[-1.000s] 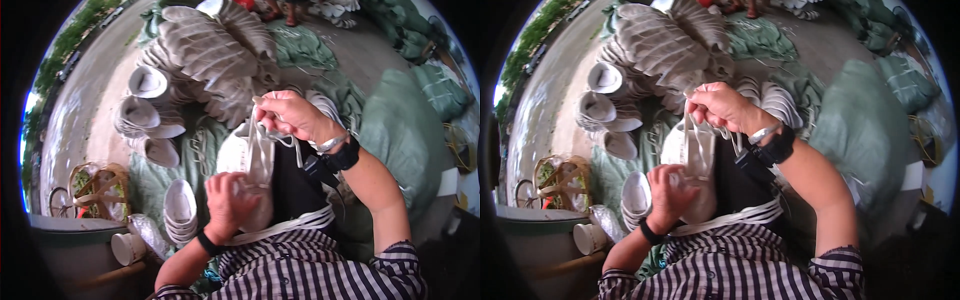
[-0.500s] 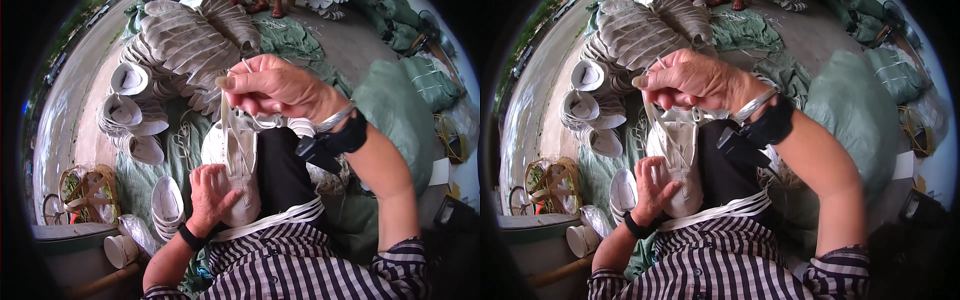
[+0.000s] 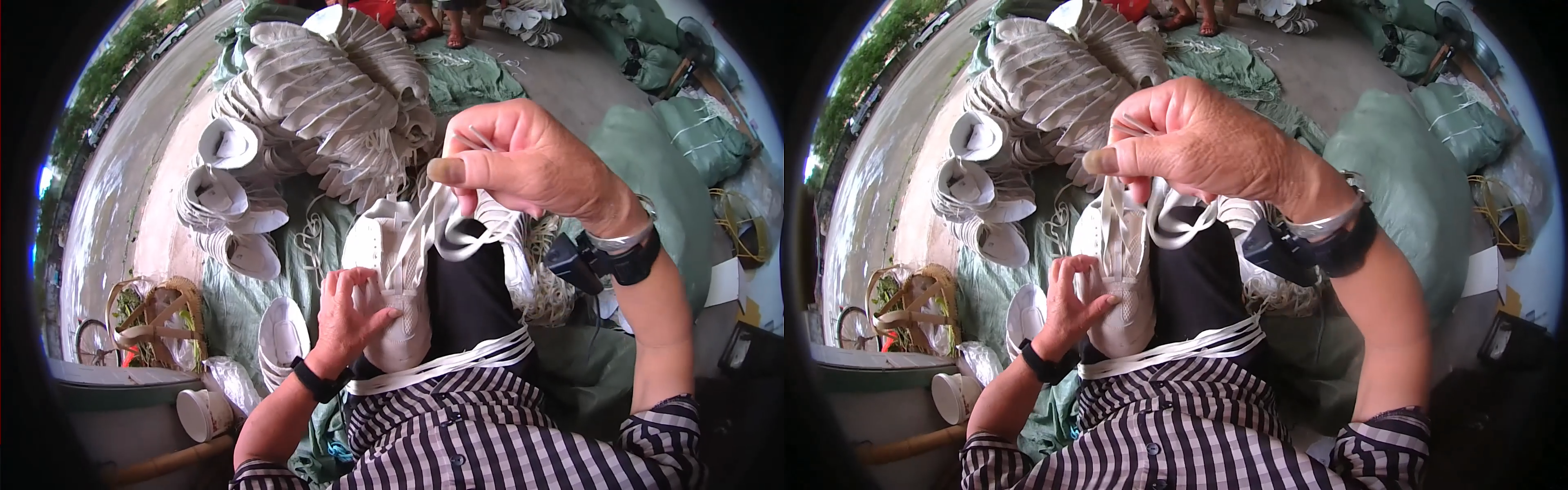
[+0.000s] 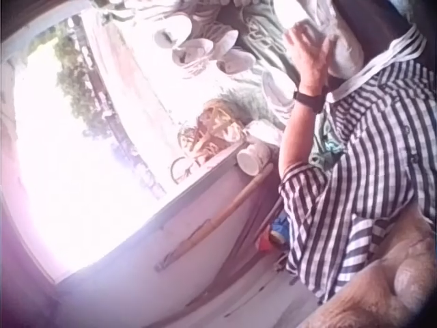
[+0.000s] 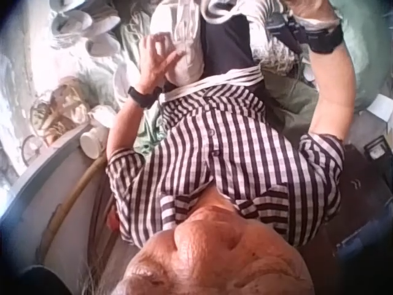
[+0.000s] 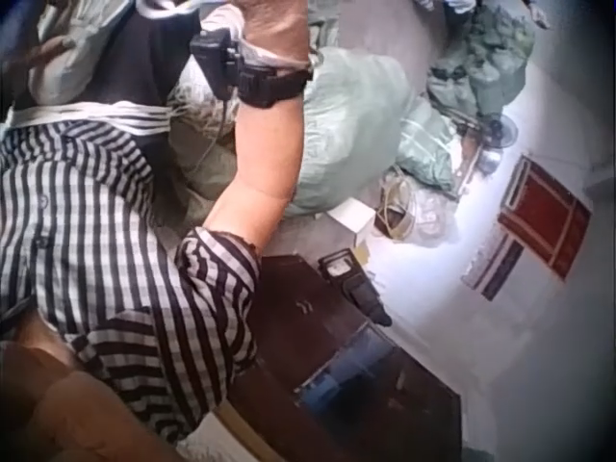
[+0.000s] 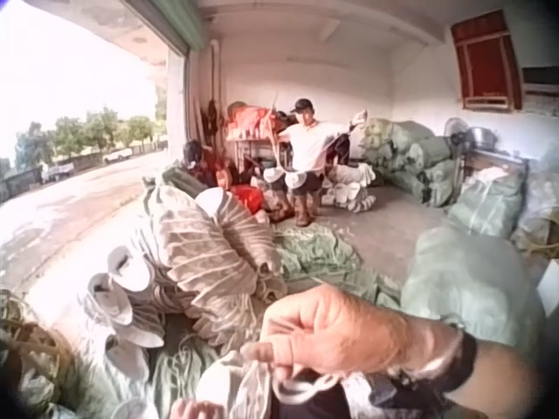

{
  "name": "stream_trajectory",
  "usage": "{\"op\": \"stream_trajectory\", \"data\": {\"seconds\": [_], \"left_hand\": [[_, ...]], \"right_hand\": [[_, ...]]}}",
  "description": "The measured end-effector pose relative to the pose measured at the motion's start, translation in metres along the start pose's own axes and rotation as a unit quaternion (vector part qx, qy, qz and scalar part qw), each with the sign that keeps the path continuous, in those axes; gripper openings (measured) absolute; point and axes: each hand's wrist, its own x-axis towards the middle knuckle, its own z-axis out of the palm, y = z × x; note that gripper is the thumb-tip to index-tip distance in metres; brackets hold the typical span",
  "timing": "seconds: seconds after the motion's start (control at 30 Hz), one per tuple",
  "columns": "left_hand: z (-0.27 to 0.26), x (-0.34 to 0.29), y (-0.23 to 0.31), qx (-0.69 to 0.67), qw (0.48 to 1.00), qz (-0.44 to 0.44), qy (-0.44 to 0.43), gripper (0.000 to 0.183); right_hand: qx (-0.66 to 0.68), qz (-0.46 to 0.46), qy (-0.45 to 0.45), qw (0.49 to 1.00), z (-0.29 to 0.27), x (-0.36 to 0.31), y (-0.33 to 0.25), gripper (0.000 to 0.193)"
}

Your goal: The recorder is lacing white sneakers while sitting in a shoe assembly area.

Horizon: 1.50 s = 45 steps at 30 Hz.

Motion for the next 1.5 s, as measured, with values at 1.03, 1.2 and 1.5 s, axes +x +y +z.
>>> {"op": "stream_trajectory", "data": {"seconds": [1.03, 1.2, 1.5], "left_hand": [[-0.305, -0.044, -0.283, -0.47, 0.716, -0.446, 0.259, 0.024], [-0.45, -0.192, -0.312, -0.027, 0.782, -0.5, 0.371, 0.014], [-0.294, -0.119, -0.301, 0.347, 0.857, -0.34, 0.173, 0.024]], "right_hand": [[-0.067, 0.32, 0.197, 0.924, -0.088, -0.171, 0.25, 0.028], [-0.022, 0.38, 0.37, 0.848, -0.115, -0.247, 0.324, 0.029], [0.021, 0.117, 0.072, 0.99, -0.03, -0.086, 0.238, 0.019]]}}
